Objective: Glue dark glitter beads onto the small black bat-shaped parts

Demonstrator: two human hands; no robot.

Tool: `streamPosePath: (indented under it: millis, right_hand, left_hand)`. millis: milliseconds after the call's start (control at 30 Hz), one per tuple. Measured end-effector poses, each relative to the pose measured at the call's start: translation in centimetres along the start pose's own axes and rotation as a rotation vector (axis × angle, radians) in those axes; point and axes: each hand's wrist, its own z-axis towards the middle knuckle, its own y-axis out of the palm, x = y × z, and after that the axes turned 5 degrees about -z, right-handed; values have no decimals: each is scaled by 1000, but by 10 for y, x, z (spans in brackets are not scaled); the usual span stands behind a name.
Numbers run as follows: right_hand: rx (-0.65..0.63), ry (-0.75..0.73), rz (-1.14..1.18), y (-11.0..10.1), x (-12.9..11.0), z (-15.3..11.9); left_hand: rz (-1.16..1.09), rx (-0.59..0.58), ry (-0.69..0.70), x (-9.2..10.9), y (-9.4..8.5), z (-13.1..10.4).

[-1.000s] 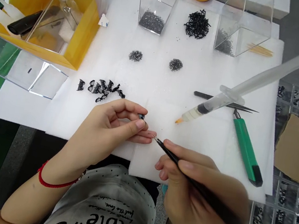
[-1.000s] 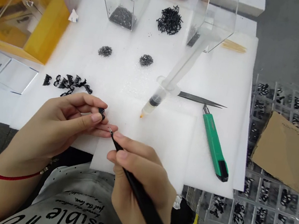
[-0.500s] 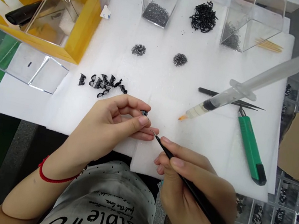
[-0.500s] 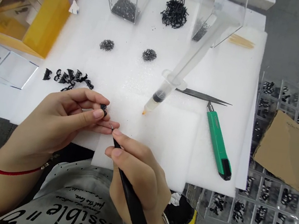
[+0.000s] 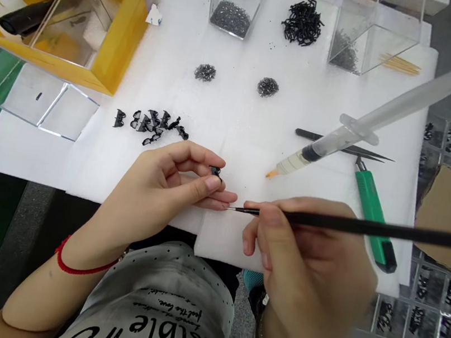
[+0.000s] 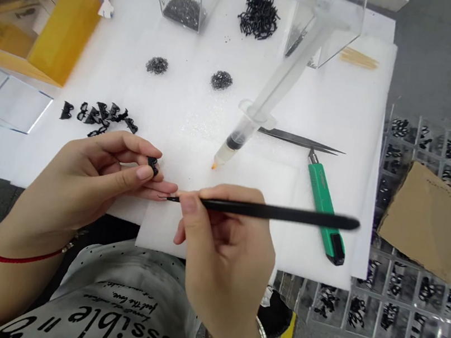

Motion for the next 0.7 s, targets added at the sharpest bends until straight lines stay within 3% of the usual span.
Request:
streamPosePath:
  millis: [100,300,400,467,700]
  right_hand:
    - [-85,91,55,-2,-3,8]
    - [-77,131,63,0,-2,13]
    - [-8,145,31,4,-5,12]
    - [24,139,34,5,-5,12]
    - [-85,60,118,-3,4,13]
  left_hand:
    - [16,-11,20,-1,-1,1]
    - [27,-24,27,-3,-4,2]
    - [27,-30,19,-3,-3,2]
    - [35,-15,14,-1,-2,1]
    - [67,27,-2,1,1,1]
